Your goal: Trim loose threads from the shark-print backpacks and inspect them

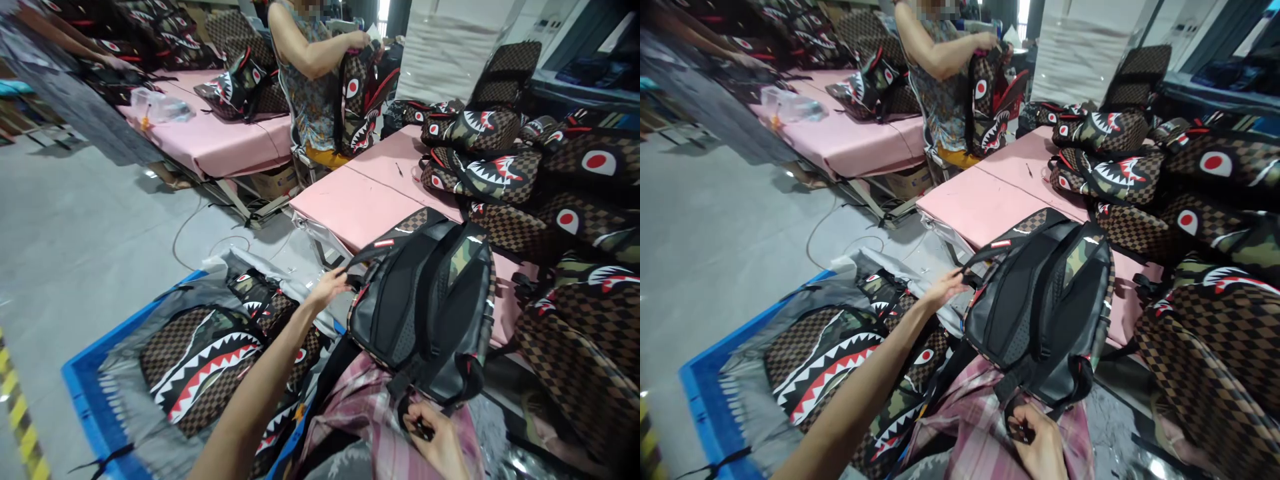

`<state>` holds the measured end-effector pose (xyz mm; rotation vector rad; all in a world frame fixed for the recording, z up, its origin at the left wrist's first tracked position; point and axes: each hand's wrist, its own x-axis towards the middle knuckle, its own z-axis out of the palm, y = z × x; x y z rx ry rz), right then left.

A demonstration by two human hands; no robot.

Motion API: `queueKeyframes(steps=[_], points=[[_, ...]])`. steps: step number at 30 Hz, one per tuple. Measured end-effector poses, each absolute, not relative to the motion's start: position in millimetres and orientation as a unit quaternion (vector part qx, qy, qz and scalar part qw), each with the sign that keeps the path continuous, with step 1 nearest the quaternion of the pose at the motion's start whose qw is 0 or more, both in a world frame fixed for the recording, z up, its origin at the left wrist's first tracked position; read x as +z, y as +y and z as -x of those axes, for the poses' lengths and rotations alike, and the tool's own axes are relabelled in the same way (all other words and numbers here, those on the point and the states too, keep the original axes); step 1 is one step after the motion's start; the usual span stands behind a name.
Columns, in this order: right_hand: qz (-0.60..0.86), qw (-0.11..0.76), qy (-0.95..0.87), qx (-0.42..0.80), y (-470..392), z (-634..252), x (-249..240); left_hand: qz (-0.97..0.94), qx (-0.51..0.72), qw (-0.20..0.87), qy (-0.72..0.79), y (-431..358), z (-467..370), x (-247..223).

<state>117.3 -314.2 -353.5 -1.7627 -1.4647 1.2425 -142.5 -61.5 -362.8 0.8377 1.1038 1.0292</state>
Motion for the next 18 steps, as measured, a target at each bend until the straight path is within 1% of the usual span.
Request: queueKeyframes(steps=[3,6,10,18], points=[[0.651,0.271,-0.542,0.457,-312,-117,-355,-0.349,0.46,0.706,0.411,-56,152,-344],[0.641,0.279,-0.559,0.446,-312,-118,-356,-0.315,0.472,0.749,0.341,-52,156,-337],[0.632,0.287,-0.578,0.43,-314,-120,-357,-0.279,0.489,0.763,0.318,-52,152,-341],[0.634,0.299,-0.577,0.419,-315,-120,-356,-0.279,0.483,0.766,0.319,-52,149,-340]])
